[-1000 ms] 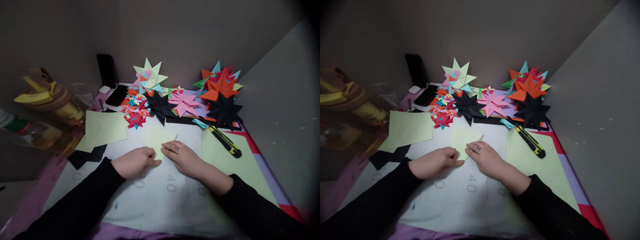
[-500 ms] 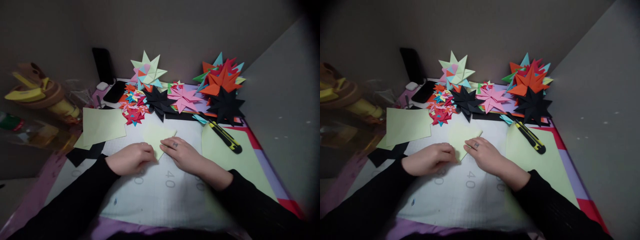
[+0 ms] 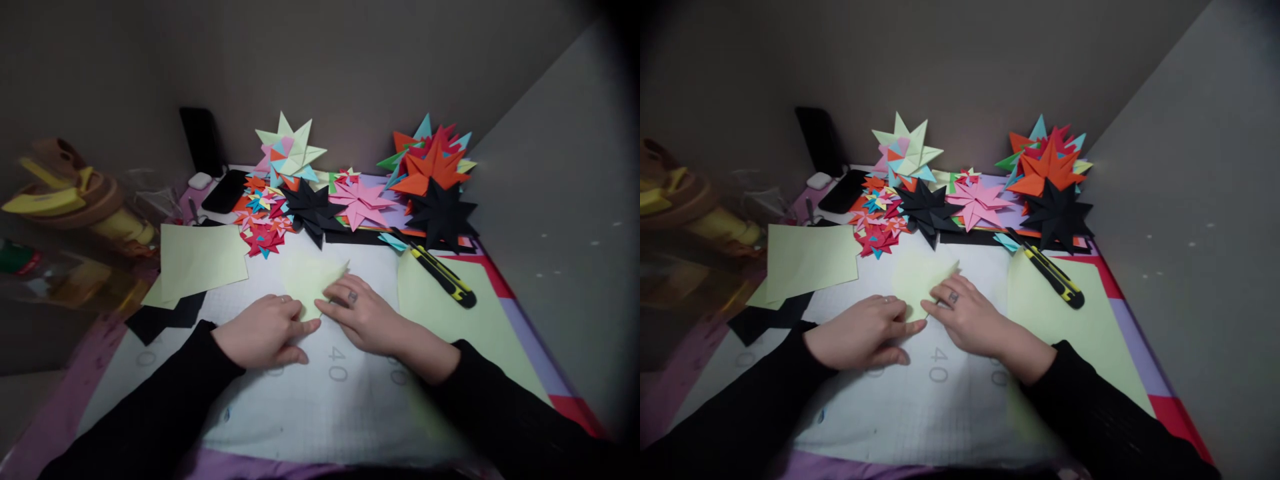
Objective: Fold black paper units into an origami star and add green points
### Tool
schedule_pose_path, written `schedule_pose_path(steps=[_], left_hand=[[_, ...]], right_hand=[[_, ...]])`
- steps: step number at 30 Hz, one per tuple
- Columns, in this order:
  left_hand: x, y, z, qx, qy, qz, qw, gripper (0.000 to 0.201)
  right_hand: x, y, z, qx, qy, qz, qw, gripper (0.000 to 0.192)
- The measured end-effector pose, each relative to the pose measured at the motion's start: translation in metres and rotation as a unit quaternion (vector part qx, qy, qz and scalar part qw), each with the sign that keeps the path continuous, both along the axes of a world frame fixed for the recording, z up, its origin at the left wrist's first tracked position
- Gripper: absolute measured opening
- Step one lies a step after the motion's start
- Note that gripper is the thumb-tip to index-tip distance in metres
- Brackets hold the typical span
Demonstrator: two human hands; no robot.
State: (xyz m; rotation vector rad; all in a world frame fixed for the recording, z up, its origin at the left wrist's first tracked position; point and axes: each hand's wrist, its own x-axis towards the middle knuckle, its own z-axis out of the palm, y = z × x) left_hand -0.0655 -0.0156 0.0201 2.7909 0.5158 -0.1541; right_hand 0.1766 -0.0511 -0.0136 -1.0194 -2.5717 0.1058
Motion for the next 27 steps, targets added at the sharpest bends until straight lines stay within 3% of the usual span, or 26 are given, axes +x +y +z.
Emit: schedule_pose_path(steps=[3,5,8,11,13,15,18,20,23,25,27], left_hand=[[0.001,0.001,-0.001,-0.006,0.003,0.001,1.000,0.057],[0.001,0.001,-0.002,-0.010,-0.003,-0.002,1.000,0.057],[0.001,0.002,-0.002,-0.010,-0.013,-0.007,1.000,0.056],[0.002,0.003,-0.001,-0.006,-0.014,-0.006,1.000,0.055],[0.002,0.002,-0.001,-0.005,-0.014,-0.005,1.000,0.053],[0.002,0.001,-0.001,-0.003,-0.013,-0.003,1.000,0.051],[0.003,0.000,-0.002,0.000,-0.018,0.006,1.000,0.047],[0.003,0.002,-0.003,-0.011,-0.032,0.014,0.999,0.044],[-0.001,0.007,-0.005,-0.061,-0.072,0.046,0.994,0.034],[-0.006,0.013,-0.008,-0.072,-0.121,0.127,0.982,0.032],[-0.011,0.017,-0.011,-0.065,-0.185,0.248,0.949,0.033]], right_hand=[[0.003,-0.003,0.005,-0.028,-0.040,0.056,0.997,0.042],[0.005,-0.002,0.007,-0.064,-0.095,0.055,0.992,0.044],[0.011,0.008,0.010,-0.102,-0.180,-0.090,0.974,0.047],[0.018,0.021,0.011,-0.114,-0.237,-0.255,0.931,0.049],[0.022,0.026,0.010,-0.108,-0.245,-0.301,0.915,0.049],[0.022,0.026,0.008,-0.076,-0.219,-0.318,0.919,0.049],[0.017,0.017,0.005,-0.002,-0.110,-0.264,0.958,0.048],[0.012,0.010,0.005,0.012,-0.040,-0.143,0.989,0.044],[0.005,0.004,0.004,-0.012,-0.011,0.007,1.000,0.039],[0.003,0.003,0.003,-0.028,-0.017,0.025,0.999,0.039],[0.003,0.004,0.003,-0.036,-0.019,0.021,0.999,0.040]])
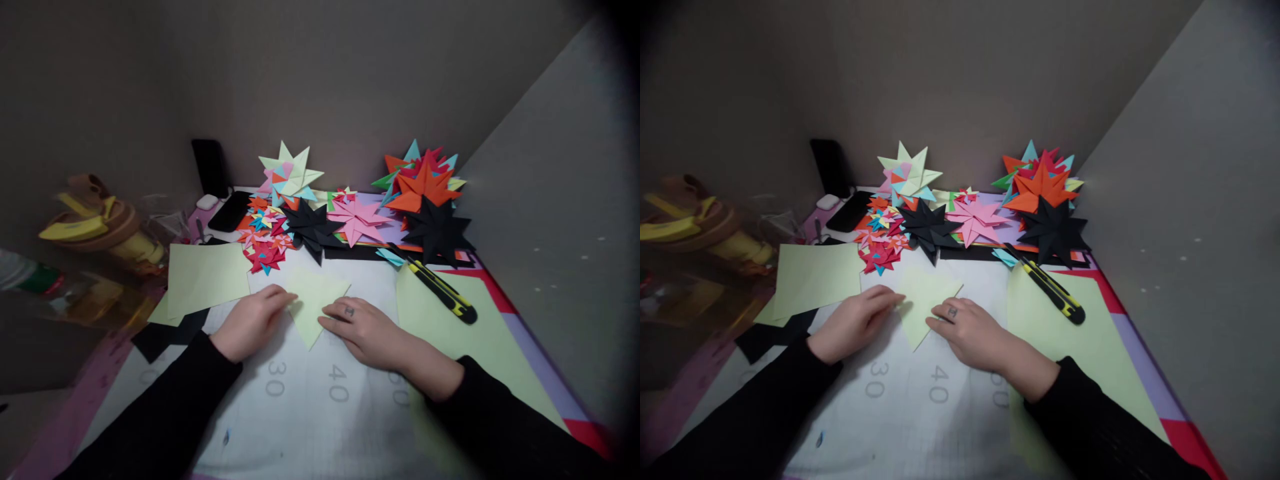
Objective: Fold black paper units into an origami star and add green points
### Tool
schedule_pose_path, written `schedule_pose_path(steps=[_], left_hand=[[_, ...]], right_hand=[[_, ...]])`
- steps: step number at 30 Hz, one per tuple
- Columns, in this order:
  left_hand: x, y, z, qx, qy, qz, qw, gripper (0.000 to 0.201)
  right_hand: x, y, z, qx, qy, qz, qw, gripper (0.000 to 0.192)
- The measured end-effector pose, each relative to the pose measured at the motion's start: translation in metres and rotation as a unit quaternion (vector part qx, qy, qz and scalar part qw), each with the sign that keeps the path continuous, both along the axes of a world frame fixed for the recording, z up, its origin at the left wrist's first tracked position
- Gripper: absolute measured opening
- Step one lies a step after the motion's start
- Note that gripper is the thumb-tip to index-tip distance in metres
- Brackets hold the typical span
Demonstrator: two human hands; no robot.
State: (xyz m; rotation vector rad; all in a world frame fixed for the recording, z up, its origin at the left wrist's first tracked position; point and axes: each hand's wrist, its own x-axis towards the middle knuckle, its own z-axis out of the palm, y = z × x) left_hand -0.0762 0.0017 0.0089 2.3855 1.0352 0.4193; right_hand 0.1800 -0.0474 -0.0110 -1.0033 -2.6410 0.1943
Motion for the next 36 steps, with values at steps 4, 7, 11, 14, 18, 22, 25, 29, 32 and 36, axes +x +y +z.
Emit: schedule_pose_path(steps=[4,7,11,14,18,22,25,29,32,36], left_hand=[[0.000,0.001,-0.005,-0.127,-0.153,0.140,0.970,0.034],[0.008,-0.004,-0.006,-0.263,-0.239,0.137,0.925,0.035],[0.015,-0.009,-0.004,-0.328,-0.283,0.125,0.893,0.038],[0.015,-0.007,-0.008,-0.288,-0.271,0.085,0.914,0.052],[0.012,-0.001,-0.020,-0.035,-0.176,0.064,0.982,0.046],[0.007,0.000,-0.018,0.164,-0.056,-0.026,0.985,0.023],[0.002,-0.003,-0.003,0.254,0.054,-0.081,0.962,0.024],[-0.001,-0.004,0.011,0.263,0.151,-0.140,0.943,0.023],[-0.002,0.002,0.010,0.202,0.120,-0.181,0.955,0.021],[-0.003,0.011,0.001,0.067,0.029,-0.195,0.978,0.019]], right_hand=[[0.002,0.001,-0.001,-0.005,0.004,0.000,1.000,0.040],[0.003,0.001,-0.003,-0.004,0.010,0.001,1.000,0.039],[0.004,0.002,-0.004,-0.008,0.013,0.004,1.000,0.040],[0.004,0.002,-0.003,-0.006,0.018,0.005,1.000,0.039],[0.005,0.002,-0.003,-0.001,0.025,0.021,0.999,0.040],[0.005,0.003,-0.006,-0.008,0.030,0.016,0.999,0.042],[0.006,0.004,-0.008,-0.002,0.037,0.005,0.999,0.040],[0.005,0.005,-0.006,0.001,0.028,0.038,0.999,0.037],[0.005,0.004,-0.001,0.005,0.009,0.065,0.998,0.032],[0.004,0.004,0.002,0.000,-0.004,0.092,0.996,0.027]])
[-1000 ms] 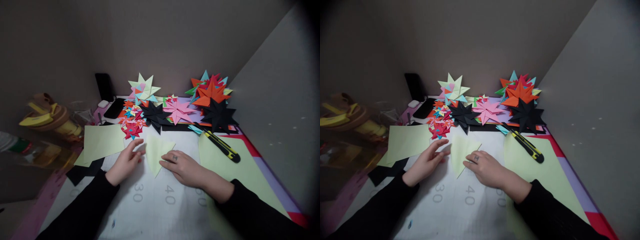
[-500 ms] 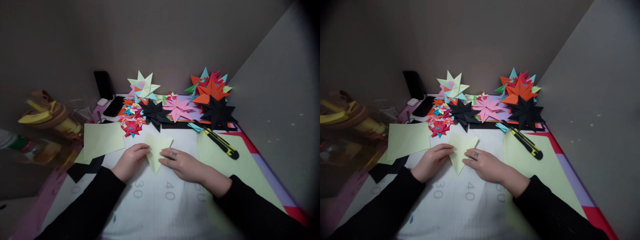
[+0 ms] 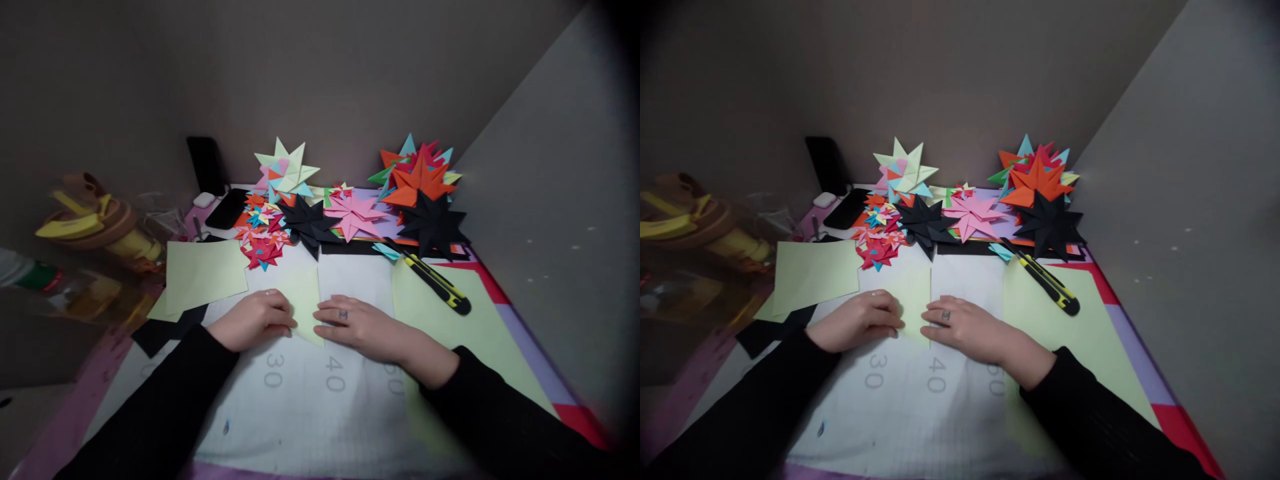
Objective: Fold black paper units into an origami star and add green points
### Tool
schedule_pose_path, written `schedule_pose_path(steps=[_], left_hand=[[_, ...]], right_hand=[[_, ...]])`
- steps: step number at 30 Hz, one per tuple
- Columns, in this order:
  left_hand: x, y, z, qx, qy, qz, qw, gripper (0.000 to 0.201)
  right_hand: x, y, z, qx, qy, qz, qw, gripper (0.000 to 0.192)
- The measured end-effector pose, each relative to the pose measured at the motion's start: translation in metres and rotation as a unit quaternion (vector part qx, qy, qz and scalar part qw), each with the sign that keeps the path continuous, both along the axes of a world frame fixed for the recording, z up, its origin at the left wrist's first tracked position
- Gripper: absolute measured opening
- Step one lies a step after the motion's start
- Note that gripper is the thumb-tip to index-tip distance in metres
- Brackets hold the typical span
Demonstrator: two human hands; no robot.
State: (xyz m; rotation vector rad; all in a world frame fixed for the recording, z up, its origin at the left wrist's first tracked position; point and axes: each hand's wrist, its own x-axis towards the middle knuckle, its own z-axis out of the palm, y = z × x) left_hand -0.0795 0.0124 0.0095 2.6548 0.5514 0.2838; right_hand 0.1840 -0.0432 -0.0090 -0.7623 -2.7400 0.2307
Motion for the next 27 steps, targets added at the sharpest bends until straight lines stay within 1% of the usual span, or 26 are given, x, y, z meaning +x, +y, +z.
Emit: schedule_pose_path(steps=[2,5,7,9,13,16,19,23,25,27], left_hand=[[0.000,0.003,-0.004,-0.054,-0.028,0.033,0.998,0.020],[0.003,0.006,-0.005,-0.096,-0.054,0.083,0.990,0.022],[0.007,0.009,-0.003,-0.117,-0.051,0.094,0.987,0.022],[0.012,0.012,0.000,-0.126,-0.022,0.105,0.986,0.024],[0.026,0.024,0.004,-0.123,0.074,0.118,0.983,0.022],[0.037,0.032,0.008,-0.118,0.113,0.112,0.980,0.022],[0.043,0.035,0.009,-0.101,0.120,0.108,0.982,0.025],[0.044,0.035,0.006,-0.090,0.115,0.107,0.983,0.026],[0.043,0.033,0.006,-0.086,0.106,0.105,0.985,0.025],[0.043,0.032,0.005,-0.081,0.099,0.105,0.986,0.024]], right_hand=[[0.000,0.000,0.000,-0.002,0.004,0.004,1.000,0.026],[0.001,-0.001,-0.001,0.003,0.007,0.014,1.000,0.025],[0.000,-0.002,-0.001,0.002,0.009,0.023,1.000,0.025],[-0.001,-0.003,0.001,-0.008,0.015,0.025,1.000,0.023],[-0.003,-0.005,0.002,-0.029,0.026,0.027,0.999,0.020],[-0.001,-0.006,0.001,-0.039,0.038,0.041,0.998,0.020],[0.002,-0.006,-0.001,-0.057,0.059,0.049,0.995,0.020],[0.002,-0.006,-0.001,-0.070,0.079,0.039,0.994,0.030],[0.000,-0.007,0.000,-0.075,0.074,0.027,0.994,0.034],[-0.002,-0.008,0.002,-0.089,0.056,0.014,0.994,0.034]])
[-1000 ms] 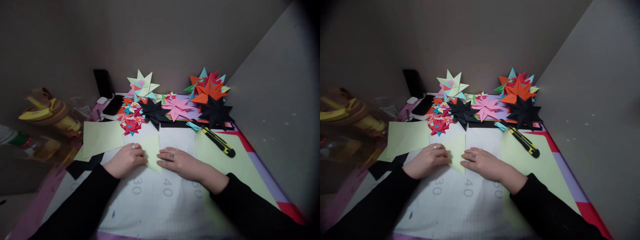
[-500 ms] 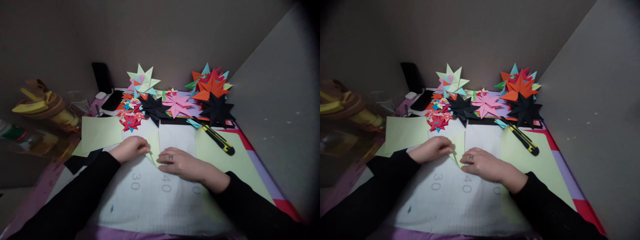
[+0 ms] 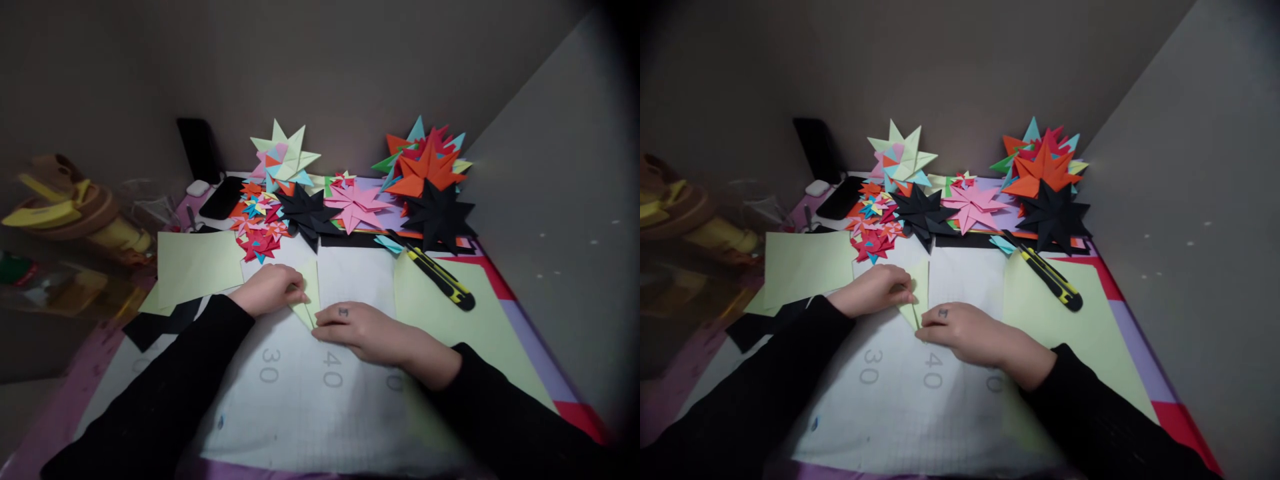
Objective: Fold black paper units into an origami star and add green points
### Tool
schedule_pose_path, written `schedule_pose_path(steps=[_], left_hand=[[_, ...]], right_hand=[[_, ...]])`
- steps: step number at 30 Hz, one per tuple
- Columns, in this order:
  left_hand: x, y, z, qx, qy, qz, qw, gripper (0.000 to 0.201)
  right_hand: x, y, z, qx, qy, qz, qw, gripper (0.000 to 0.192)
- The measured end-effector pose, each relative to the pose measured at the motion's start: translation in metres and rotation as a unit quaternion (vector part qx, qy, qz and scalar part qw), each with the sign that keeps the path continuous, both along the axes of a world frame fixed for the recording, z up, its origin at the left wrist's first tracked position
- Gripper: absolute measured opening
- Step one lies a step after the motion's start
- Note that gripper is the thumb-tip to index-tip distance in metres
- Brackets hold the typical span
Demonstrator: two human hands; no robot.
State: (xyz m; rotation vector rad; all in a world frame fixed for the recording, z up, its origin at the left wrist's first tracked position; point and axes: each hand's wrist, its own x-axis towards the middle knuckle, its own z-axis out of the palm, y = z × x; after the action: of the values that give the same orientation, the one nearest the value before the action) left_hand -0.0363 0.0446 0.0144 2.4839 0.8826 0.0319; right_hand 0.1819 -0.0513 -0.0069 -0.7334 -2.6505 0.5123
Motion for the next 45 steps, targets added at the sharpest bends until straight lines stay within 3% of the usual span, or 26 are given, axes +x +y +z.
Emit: schedule_pose_path(steps=[4,12,16,19,23,27,32,36,40,45], left_hand=[[0.001,-0.002,-0.001,0.016,0.005,0.008,1.000,0.023],[0.002,-0.005,-0.007,0.044,0.018,0.027,0.999,0.022],[0.002,-0.006,-0.007,0.066,0.028,0.034,0.997,0.021],[0.003,-0.007,-0.006,0.078,0.039,0.036,0.996,0.021],[0.004,-0.009,-0.005,0.079,0.046,0.042,0.995,0.020],[0.006,-0.010,-0.004,0.087,0.054,0.045,0.994,0.018],[0.003,-0.011,-0.006,0.116,0.082,0.077,0.987,0.023],[-0.006,-0.013,-0.016,0.147,0.084,0.122,0.978,0.032],[-0.016,-0.014,-0.025,0.198,0.095,0.155,0.963,0.041],[-0.029,-0.013,-0.027,0.237,0.094,0.203,0.945,0.033]], right_hand=[[-0.003,-0.002,0.005,-0.060,-0.042,-0.031,0.997,0.027],[-0.003,-0.001,0.009,-0.184,-0.026,-0.063,0.981,0.027],[-0.002,-0.001,0.007,-0.173,-0.029,-0.063,0.982,0.027],[-0.001,-0.001,0.002,-0.121,-0.026,-0.047,0.991,0.028],[0.003,0.001,-0.005,-0.020,0.003,0.032,0.999,0.030],[0.005,0.000,-0.006,0.018,0.006,0.064,0.998,0.035],[0.004,-0.005,0.002,0.016,-0.035,0.044,0.998,0.029],[0.005,-0.007,0.008,-0.003,-0.047,0.067,0.997,0.027],[0.007,-0.008,0.010,-0.039,-0.055,0.062,0.996,0.034],[0.005,-0.010,0.016,-0.056,-0.070,0.034,0.995,0.042]])
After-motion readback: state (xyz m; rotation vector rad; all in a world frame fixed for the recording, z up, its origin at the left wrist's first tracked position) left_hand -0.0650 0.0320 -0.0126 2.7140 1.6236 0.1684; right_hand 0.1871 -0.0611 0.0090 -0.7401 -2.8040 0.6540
